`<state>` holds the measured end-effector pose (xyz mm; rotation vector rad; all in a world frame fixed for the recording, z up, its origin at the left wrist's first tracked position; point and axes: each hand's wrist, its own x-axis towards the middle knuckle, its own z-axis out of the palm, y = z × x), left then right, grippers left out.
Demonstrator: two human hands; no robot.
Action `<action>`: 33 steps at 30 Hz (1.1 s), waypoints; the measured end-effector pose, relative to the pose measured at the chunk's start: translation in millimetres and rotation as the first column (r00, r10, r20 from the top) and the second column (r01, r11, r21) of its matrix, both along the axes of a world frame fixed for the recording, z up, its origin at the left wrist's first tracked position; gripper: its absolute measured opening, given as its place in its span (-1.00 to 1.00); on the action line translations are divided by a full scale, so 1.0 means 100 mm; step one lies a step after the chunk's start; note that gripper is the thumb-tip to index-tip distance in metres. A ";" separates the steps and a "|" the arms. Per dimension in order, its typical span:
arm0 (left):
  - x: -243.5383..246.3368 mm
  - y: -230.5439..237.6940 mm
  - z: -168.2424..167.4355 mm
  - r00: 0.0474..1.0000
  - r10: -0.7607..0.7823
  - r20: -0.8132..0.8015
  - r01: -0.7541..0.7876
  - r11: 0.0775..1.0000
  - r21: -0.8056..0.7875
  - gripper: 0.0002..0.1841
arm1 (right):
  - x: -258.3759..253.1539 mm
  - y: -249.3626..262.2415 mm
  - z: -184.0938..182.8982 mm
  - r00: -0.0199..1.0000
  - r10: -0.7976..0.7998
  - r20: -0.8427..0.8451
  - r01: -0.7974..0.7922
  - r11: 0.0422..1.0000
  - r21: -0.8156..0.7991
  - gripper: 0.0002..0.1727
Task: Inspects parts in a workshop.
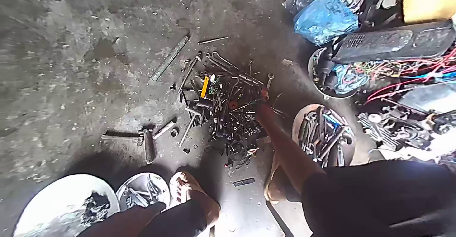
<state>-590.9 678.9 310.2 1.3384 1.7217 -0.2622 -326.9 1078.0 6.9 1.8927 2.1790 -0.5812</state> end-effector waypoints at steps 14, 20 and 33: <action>0.27 0.36 0.23 0.986 0.143 0.087 -0.161 0.678 0.717 -0.36 | -0.36 -0.49 2.21 0.309 -0.115 -0.944 -0.575 0.768 -0.282 -0.79; 0.47 0.47 0.61 0.910 0.150 0.388 -0.410 0.480 0.776 -0.02 | -0.53 -1.05 3.42 0.196 0.028 -0.980 -0.832 0.533 -0.151 -0.69; 0.78 0.91 0.84 0.778 -0.329 0.535 -0.483 0.232 0.844 -0.35 | -0.06 -1.40 4.11 0.014 0.253 -0.967 -0.839 0.529 0.127 -0.70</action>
